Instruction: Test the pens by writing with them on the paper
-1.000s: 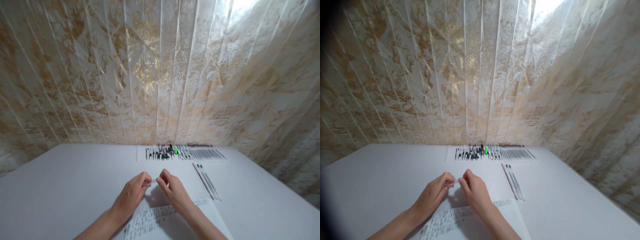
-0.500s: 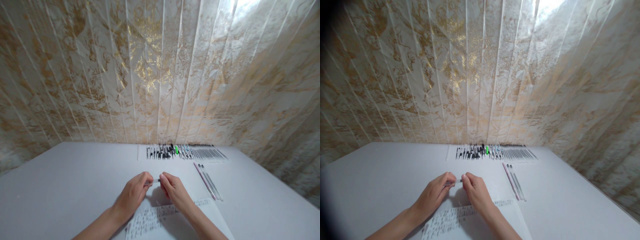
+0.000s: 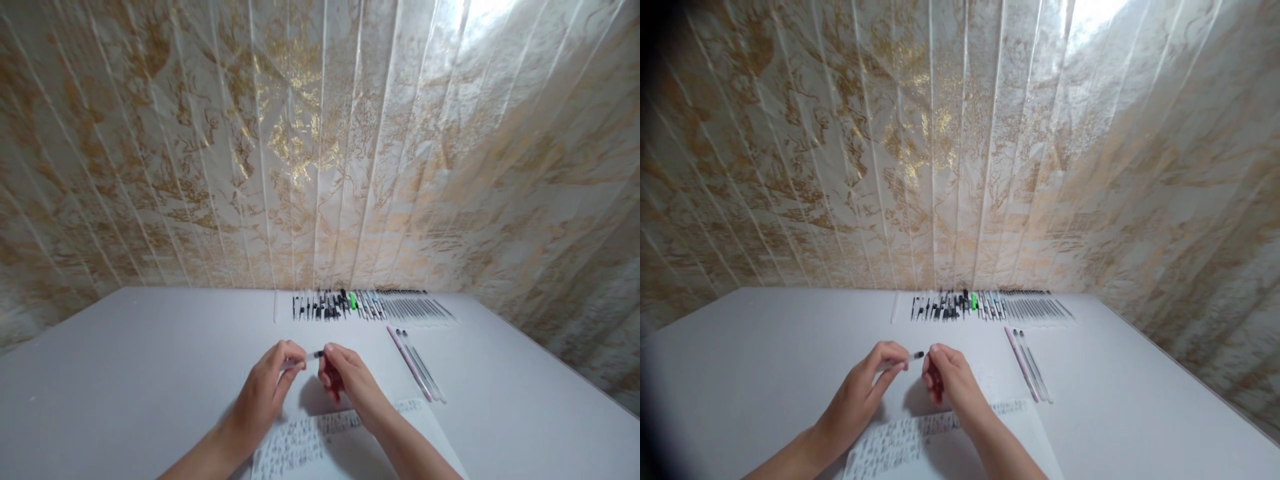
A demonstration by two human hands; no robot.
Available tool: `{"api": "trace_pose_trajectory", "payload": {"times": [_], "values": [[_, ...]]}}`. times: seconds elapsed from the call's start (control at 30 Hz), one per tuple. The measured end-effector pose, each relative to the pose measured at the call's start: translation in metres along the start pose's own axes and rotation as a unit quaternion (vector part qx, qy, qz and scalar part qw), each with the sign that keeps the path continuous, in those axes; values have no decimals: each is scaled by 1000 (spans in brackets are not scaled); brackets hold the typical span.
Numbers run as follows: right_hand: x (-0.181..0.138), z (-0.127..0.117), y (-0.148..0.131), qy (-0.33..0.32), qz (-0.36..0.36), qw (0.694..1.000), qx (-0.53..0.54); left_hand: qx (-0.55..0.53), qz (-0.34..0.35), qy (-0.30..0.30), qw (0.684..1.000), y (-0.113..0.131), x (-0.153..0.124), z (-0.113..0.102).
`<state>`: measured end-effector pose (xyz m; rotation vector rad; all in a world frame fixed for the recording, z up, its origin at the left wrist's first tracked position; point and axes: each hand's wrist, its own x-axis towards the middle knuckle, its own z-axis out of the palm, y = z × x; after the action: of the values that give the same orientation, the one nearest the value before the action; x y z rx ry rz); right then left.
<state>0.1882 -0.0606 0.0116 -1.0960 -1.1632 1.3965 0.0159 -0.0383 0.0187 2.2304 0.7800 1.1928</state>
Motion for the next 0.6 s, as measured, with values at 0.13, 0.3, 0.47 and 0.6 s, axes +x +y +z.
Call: {"api": "trace_pose_trajectory", "payload": {"times": [0.13, 0.3, 0.47, 0.6], "values": [[-13, 18, -17, -90, -90, 991, -50, -162, -95, 43, 981, 30, 0, 5], [-21, 27, -31, -47, -111, 985, -120, -196, -110, 52, 973, 48, -4, 7], [-31, 2, -57, 34, -113, 945, -304, -192, -123, 100, 969, 47, -21, 6], [-63, -6, -63, 70, -104, 929, -348, -161, -196, -66, 965, 33, -50, 18]]}}
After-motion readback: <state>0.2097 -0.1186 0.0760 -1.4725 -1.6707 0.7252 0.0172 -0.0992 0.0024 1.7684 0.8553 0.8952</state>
